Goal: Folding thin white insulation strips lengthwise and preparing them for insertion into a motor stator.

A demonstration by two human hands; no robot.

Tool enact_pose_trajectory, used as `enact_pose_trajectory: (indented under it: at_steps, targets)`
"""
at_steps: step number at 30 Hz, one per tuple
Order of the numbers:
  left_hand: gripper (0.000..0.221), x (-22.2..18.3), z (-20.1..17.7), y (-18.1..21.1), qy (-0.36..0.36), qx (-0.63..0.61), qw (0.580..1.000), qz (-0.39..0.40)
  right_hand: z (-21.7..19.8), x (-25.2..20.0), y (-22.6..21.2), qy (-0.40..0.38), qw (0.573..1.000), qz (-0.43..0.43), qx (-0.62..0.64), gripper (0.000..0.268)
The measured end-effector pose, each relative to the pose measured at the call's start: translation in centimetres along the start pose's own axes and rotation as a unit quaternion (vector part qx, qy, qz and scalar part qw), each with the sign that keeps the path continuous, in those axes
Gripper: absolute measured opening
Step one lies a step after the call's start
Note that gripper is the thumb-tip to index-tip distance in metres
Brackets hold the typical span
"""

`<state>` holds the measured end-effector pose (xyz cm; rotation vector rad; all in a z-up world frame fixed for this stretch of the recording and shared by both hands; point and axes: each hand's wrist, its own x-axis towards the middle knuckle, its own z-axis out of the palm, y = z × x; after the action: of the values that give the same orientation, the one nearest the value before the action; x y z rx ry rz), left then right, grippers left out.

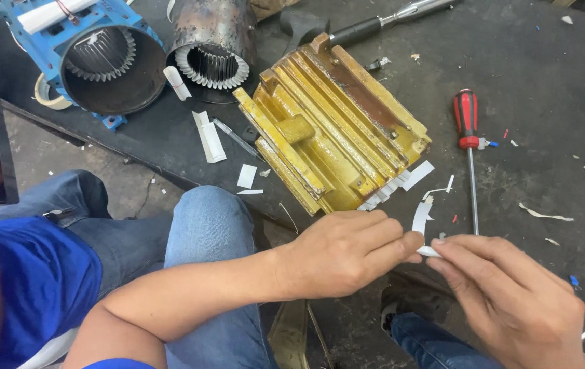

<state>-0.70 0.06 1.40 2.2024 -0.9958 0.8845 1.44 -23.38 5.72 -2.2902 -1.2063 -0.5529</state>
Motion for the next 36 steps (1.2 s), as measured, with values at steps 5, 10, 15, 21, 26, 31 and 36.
enact_pose_trajectory:
  at_steps: [5, 10, 15, 21, 26, 31, 36]
  targets:
    - [0.027, -0.5, 0.7, 0.0, -0.014, -0.048, 0.998, -0.032, 0.5, -0.8, 0.6, 0.013, 0.999, -0.018, -0.030, 0.014]
    - [0.013, -0.2, 0.5, 0.1, -0.009, -0.113, 0.993, -0.045, 0.6, -0.3, 0.1, 0.016, 1.000, -0.020, -0.004, 0.007]
    - [0.013, 0.1, 0.1, 0.2, -0.010, -0.133, 0.988, -0.074, 0.7, 0.0, 0.4, 0.005, 0.999, -0.032, -0.011, 0.005]
    - [0.027, 0.3, -0.9, -0.4, -0.018, -0.209, 0.971, -0.112, -0.3, 0.0, 1.0, 0.002, 1.000, 0.013, 0.005, 0.011]
    - [0.020, 0.2, -0.4, -0.1, 0.015, -0.110, 0.992, -0.056, 0.2, -0.7, 1.4, 0.001, 1.000, 0.012, -0.016, 0.022]
    - [0.018, 0.2, -0.3, -0.1, 0.007, -0.081, 0.995, -0.052, 0.3, -0.3, 1.1, 0.010, 1.000, 0.009, -0.005, 0.014]
    - [0.010, 0.4, -0.7, 0.1, 0.014, -0.076, 0.997, -0.015, 0.1, -0.2, 1.0, 0.007, 1.000, 0.013, 0.001, 0.009]
